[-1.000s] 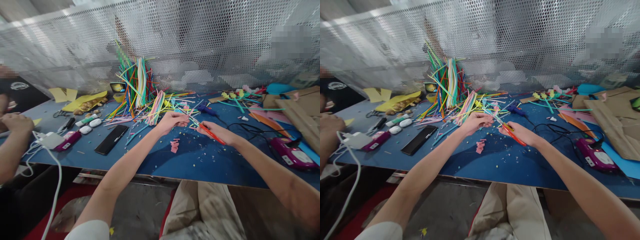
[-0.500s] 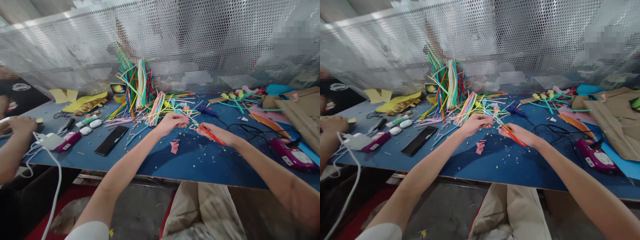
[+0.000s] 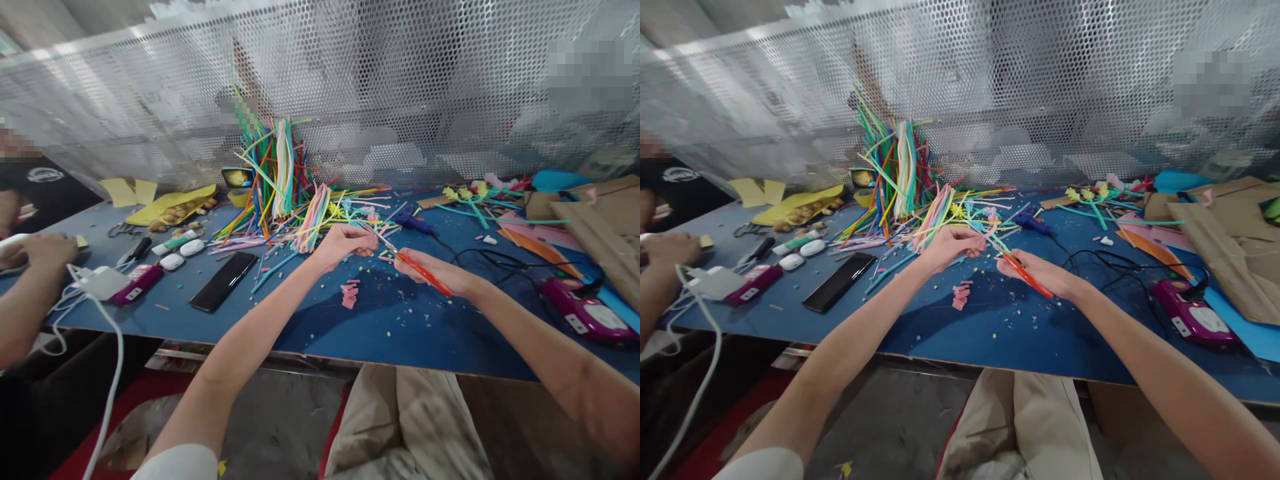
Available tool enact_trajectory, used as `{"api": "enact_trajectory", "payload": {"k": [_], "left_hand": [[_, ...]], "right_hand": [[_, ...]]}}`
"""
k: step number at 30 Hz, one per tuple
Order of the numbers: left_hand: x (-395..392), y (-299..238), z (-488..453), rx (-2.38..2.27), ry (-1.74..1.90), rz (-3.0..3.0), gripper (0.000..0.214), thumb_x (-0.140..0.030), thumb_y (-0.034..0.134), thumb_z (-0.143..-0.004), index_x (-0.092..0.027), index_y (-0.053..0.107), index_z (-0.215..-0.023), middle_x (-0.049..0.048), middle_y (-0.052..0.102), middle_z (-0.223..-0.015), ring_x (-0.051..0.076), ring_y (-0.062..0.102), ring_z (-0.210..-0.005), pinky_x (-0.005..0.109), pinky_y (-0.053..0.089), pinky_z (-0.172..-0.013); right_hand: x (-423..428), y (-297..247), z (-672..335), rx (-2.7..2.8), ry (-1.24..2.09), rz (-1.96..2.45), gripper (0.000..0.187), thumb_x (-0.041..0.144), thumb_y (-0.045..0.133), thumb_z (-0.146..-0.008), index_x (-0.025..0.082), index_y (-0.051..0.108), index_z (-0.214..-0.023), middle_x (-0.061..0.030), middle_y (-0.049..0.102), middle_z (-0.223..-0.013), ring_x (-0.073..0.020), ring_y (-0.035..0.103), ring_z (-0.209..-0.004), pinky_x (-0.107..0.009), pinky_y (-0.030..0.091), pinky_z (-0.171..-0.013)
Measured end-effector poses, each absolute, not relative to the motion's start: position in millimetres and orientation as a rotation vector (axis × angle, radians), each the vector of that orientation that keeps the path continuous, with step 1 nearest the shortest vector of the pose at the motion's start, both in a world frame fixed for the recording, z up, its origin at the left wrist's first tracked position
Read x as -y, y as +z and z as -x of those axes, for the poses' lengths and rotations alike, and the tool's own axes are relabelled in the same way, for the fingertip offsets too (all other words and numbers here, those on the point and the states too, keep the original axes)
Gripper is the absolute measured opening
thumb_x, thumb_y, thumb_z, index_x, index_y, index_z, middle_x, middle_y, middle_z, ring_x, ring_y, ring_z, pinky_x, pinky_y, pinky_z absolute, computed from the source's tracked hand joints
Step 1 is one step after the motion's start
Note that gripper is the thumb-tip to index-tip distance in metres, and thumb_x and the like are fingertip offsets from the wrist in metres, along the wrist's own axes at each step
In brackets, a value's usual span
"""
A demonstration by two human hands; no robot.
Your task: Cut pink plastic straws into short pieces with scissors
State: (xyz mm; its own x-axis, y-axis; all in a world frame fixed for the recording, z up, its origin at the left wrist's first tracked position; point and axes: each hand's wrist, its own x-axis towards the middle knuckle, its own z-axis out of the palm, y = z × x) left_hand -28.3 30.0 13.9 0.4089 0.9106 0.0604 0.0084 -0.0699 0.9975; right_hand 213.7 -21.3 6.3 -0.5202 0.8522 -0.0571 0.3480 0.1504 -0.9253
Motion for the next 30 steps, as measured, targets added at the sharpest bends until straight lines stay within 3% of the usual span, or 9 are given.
{"api": "enact_trajectory", "payload": {"k": [10, 18, 24, 30], "left_hand": [[-30, 15, 29, -0.854, 0.930, -1.465, 0.027, -0.033, 0.082, -0.070, -0.012, 0.077, -0.087, 0.0081, 0.074, -0.083, 0.012, 0.066, -0.066, 0.026, 0.054, -0.067], [-32, 15, 30, -0.914, 0.895, -1.468, 0.028, -0.031, 0.080, -0.070, -0.012, 0.076, -0.090, 0.0066, 0.074, -0.080, 0.011, 0.065, -0.064, 0.026, 0.055, -0.068], [-35, 13, 31, -0.915, 0.905, -1.440, 0.025, -0.030, 0.078, -0.072, -0.012, 0.075, -0.089, 0.0060, 0.073, -0.080, 0.010, 0.065, -0.065, 0.024, 0.053, -0.068], [-40, 27, 50, -0.968, 0.676, -1.900, 0.025, -0.036, 0.071, -0.080, -0.015, 0.076, -0.092, 0.0064, 0.073, -0.082, 0.012, 0.065, -0.068, 0.026, 0.051, -0.068]], "right_hand": [[23, 6, -212, 1.962, 1.335, 1.140, 0.042, 0.063, 0.057, -0.086, 0.022, 0.055, -0.094, -0.0004, 0.055, -0.087, -0.0153, 0.047, -0.074, -0.028, 0.040, -0.069], [17, -2, -208, 2.018, 1.202, 1.335, 0.035, 0.047, 0.068, -0.077, 0.022, 0.044, -0.082, 0.0042, 0.048, -0.072, -0.0115, 0.040, -0.061, -0.026, 0.033, -0.057], [14, -10, -204, 1.972, 1.164, 1.391, 0.020, 0.038, 0.056, -0.080, 0.022, 0.045, -0.082, 0.0052, 0.048, -0.063, -0.0103, 0.038, -0.052, -0.025, 0.027, -0.050], [2, -10, -211, 1.830, 1.040, 1.350, 0.030, 0.044, 0.066, -0.075, 0.020, 0.049, -0.081, 0.0057, 0.049, -0.064, -0.0097, 0.038, -0.055, -0.025, 0.030, -0.054]]}}
